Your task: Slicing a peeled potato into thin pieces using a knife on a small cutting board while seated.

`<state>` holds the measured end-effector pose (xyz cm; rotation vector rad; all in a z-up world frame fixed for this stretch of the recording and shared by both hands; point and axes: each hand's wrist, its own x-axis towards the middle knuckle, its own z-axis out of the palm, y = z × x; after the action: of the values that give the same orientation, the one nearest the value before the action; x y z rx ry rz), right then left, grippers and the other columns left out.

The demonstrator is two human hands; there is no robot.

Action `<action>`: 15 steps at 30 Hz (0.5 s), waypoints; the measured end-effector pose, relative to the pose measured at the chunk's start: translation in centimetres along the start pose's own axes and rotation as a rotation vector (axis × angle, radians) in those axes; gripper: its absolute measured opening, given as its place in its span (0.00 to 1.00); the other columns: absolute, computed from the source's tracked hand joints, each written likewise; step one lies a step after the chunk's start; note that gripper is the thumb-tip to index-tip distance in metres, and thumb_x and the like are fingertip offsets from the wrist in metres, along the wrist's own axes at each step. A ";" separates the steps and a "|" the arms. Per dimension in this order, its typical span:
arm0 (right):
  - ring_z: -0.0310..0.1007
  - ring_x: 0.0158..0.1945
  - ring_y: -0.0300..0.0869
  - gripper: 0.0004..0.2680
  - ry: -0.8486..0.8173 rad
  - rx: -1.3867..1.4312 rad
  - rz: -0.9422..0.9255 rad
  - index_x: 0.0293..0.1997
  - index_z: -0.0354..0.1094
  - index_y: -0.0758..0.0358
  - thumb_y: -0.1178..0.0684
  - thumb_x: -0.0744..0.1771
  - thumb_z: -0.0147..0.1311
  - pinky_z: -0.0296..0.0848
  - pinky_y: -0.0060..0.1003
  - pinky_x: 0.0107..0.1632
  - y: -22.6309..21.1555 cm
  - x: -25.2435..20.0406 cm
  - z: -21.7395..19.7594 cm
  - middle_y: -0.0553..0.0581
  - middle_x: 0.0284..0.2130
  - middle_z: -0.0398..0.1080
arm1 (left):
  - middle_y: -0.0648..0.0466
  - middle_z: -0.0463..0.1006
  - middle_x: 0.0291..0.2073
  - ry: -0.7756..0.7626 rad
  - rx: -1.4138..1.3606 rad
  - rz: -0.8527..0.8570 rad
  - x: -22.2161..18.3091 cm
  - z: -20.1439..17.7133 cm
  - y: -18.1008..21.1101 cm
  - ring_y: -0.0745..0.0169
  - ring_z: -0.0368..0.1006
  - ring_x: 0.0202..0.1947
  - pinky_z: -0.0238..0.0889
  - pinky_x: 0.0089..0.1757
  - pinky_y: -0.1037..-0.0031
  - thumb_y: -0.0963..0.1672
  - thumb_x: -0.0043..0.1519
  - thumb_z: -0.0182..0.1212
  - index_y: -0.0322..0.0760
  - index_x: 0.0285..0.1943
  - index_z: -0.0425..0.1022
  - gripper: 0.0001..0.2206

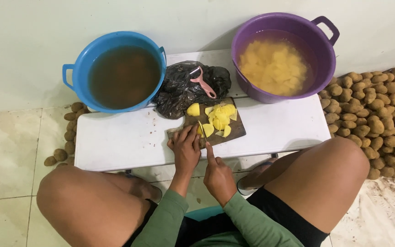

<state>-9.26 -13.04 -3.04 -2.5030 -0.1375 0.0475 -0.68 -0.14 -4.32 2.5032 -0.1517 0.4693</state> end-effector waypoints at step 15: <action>0.55 0.21 0.51 0.25 0.041 0.148 -0.037 0.81 0.40 0.58 0.60 0.71 0.40 0.51 0.48 0.24 0.4 0.1 -0.4 0.62 0.22 0.63 | 0.63 0.77 0.57 0.034 0.018 0.021 -0.1 0.1 0.0 0.53 0.65 0.53 0.45 0.47 0.59 0.46 0.69 0.53 0.52 0.64 0.77 0.15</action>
<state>-9.08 -13.56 -2.99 -2.3515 -0.1574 -0.0083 -0.75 -0.18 -4.42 2.5121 -0.1607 0.5237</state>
